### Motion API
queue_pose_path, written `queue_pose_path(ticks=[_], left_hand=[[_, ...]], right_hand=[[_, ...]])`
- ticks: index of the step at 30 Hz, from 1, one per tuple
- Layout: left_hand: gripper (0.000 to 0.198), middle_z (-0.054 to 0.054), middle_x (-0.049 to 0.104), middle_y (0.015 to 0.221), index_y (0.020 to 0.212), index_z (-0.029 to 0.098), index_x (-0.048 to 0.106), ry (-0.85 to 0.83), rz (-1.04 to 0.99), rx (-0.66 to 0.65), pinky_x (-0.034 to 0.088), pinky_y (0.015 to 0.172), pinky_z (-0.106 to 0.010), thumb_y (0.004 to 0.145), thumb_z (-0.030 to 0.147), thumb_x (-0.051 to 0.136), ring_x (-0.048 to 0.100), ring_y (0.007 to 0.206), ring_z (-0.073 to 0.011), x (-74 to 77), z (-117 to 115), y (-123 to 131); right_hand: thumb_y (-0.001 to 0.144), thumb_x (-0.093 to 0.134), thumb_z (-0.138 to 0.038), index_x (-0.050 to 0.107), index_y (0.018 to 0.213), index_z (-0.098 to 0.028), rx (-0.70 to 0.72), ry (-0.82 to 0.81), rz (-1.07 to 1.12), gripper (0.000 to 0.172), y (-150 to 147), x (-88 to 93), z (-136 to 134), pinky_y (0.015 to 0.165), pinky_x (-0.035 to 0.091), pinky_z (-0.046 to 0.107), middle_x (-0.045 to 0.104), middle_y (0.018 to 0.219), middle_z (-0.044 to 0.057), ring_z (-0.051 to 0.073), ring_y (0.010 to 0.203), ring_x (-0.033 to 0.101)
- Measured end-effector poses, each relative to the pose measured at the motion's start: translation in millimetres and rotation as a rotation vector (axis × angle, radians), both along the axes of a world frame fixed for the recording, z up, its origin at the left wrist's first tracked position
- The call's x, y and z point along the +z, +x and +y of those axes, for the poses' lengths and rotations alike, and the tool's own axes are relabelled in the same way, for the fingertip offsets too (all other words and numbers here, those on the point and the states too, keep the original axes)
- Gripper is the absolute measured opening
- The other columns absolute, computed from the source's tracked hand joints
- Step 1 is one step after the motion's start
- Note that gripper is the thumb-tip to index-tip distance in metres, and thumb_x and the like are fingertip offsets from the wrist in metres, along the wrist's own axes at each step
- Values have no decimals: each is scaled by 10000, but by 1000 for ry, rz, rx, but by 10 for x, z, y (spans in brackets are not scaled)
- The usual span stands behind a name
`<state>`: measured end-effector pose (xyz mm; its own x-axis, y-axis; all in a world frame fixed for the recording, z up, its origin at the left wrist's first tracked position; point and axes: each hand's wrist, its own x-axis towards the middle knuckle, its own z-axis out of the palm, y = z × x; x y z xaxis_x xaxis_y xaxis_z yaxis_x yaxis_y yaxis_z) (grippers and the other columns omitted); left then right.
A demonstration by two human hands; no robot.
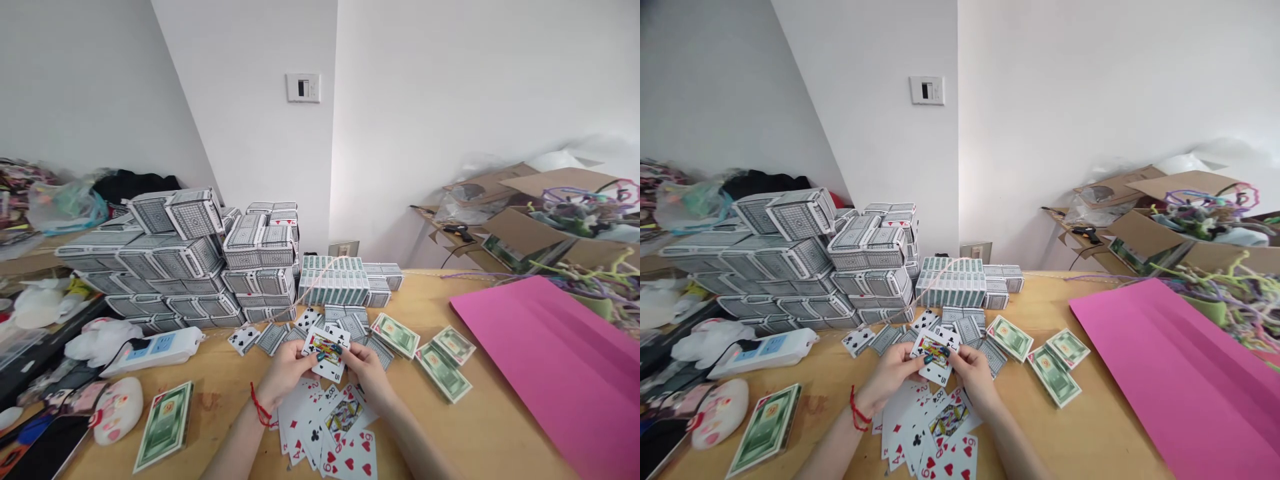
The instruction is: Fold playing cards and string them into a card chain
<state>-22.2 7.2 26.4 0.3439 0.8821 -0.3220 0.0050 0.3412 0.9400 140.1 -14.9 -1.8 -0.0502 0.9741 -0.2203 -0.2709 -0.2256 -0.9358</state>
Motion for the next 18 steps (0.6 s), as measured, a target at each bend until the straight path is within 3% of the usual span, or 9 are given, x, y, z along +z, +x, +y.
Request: queue_pose_path(ticks=[4, 13, 18], left_hand=[[328, -53, 676, 727, 806, 122, 635, -2, 20, 59, 513, 596, -299, 595, 369, 686, 629, 677, -196, -31, 20, 20], [296, -47, 674, 758, 834, 137, 649, -42, -37, -51, 496, 626, -293, 630, 351, 662, 622, 681, -179, 36, 23, -54], [271, -32, 653, 675, 760, 121, 624, -19, -34, 21, 483, 584, -278, 601, 332, 681, 602, 613, -162, -44, 33, -12]], right_hand=[[613, 632, -531, 455, 527, -166, 34, 32, -58, 414, -2, -23, 0, 396, 101, 220, 293, 419, -87, 41, 385, 170], [642, 624, -493, 418, 512, -176, 71, -25, -54, 400, 32, -78, 4, 383, 94, 214, 284, 386, -95, 37, 359, 176], [668, 607, -481, 370, 480, -182, 81, -17, -32, 426, 45, -75, 1, 386, 94, 215, 277, 374, -95, 34, 354, 181]])
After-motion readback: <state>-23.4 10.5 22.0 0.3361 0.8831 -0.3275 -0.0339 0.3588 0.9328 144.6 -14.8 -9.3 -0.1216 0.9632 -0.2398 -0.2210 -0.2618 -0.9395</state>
